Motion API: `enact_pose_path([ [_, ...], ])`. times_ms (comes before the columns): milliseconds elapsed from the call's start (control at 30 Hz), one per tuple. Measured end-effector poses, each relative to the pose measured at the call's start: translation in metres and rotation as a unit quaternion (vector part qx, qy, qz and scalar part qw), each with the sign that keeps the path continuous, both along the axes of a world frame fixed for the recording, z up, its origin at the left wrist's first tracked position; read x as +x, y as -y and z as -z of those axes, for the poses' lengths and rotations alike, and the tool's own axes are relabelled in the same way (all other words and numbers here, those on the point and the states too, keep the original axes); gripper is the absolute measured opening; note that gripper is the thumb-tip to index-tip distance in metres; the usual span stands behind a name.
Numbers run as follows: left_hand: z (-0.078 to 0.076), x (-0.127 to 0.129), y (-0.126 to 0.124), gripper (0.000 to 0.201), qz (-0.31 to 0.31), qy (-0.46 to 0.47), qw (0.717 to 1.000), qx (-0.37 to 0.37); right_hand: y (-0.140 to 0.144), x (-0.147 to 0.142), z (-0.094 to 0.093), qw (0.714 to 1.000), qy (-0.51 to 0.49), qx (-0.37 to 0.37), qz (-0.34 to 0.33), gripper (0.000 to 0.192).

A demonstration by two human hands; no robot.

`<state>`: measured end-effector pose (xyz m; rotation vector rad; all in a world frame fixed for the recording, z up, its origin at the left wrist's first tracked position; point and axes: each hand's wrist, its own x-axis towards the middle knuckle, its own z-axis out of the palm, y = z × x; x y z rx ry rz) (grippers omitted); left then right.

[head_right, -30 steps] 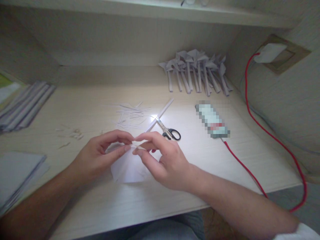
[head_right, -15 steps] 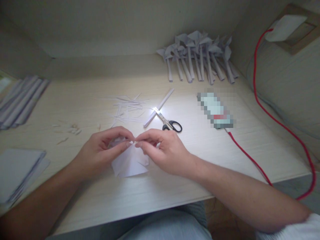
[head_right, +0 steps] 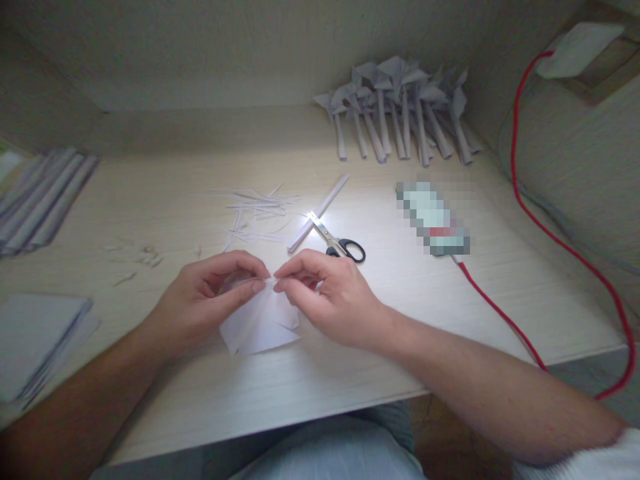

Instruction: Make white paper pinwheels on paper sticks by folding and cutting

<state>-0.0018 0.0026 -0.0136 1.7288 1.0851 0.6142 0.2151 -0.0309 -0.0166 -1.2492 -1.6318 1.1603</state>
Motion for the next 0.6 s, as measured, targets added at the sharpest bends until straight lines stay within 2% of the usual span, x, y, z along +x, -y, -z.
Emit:
enact_pose_path([
  [500, 0.0020, -0.0013, -0.0022, 0.012, 0.014, 0.016, 1.000, -0.004, 0.0006, -0.0007, 0.0005, 0.999, -0.040, -0.013, -0.011, 0.009],
  [600, 0.0008, -0.0001, -0.0019, 0.012, 0.005, 0.018, 1.000, -0.010, 0.0018, -0.0008, -0.0008, 0.999, -0.030, 0.013, 0.006, 0.010],
])
